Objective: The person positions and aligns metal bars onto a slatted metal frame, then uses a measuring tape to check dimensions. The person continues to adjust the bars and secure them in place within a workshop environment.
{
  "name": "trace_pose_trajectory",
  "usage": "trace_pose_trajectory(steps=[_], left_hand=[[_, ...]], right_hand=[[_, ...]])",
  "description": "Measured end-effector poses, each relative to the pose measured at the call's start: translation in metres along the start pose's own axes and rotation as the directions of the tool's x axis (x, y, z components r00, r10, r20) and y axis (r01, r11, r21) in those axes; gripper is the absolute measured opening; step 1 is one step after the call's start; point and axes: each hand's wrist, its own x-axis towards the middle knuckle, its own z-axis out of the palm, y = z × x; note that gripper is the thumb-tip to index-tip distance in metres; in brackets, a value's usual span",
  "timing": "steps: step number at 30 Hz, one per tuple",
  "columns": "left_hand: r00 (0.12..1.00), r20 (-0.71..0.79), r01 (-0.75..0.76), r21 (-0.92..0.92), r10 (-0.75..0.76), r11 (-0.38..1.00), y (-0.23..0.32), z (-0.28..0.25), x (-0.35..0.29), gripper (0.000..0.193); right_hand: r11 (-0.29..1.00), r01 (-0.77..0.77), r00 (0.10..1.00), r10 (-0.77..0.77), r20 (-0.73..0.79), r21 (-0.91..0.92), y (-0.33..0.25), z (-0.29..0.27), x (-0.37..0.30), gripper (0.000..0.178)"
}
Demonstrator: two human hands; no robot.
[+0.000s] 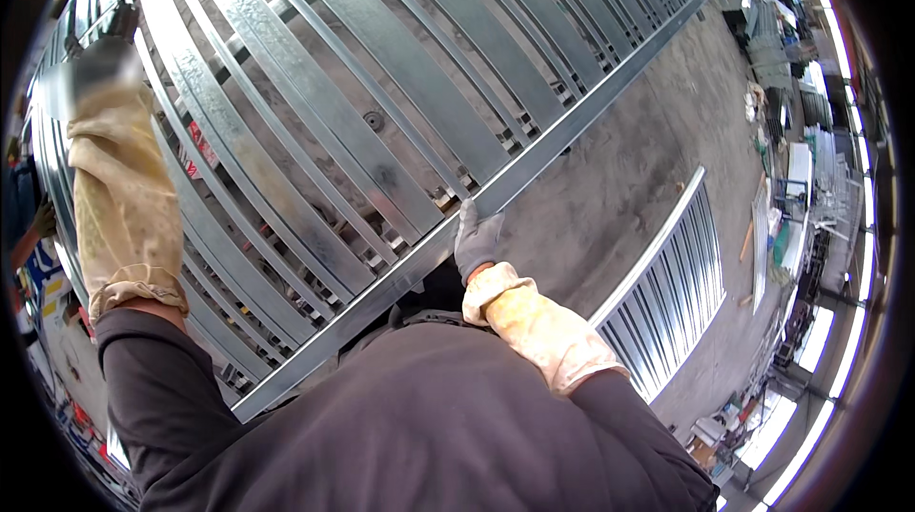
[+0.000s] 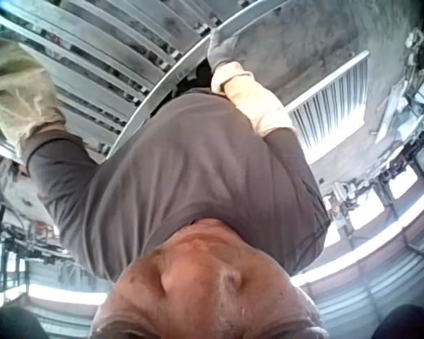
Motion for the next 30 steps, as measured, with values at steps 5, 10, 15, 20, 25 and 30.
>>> trace_pose_trajectory(steps=[5,10,15,20,25,30], left_hand=[[0.999,0.03,-0.022,-0.015,0.023,1.0,0.018,-0.019,0.03,0.032],[0.996,0.086,-0.035,-0.039,0.038,0.999,0.022,-0.016,0.045,0.035],[0.883,0.451,0.03,-0.322,0.126,0.946,-0.005,-0.128,0.03,0.041],[0.997,0.062,-0.031,-0.158,0.042,0.987,-0.07,-0.096,-0.07,0.044],[0.997,0.077,0.012,-0.194,0.003,0.981,-0.107,-0.064,-0.144,0.037],[0.996,-0.039,0.066,-0.171,-0.074,0.983,-0.144,0.009,-0.195,0.035]], right_hand=[[0.968,-0.243,0.97,0.241,-0.042,-0.057,-0.084,-0.035,0.025,0.084],[0.882,-0.466,0.856,0.429,-0.287,-0.072,-0.081,-0.021,0.096,0.082],[0.933,-0.346,0.885,0.289,-0.366,-0.101,-0.075,-0.002,0.103,0.074],[0.894,-0.436,0.846,0.366,-0.388,-0.106,-0.075,-0.012,0.1,0.069],[0.881,-0.44,0.878,0.382,-0.29,-0.171,-0.081,-0.018,0.096,0.092],[0.839,-0.442,0.885,0.35,-0.305,-0.318,-0.092,-0.02,0.089,0.095]])
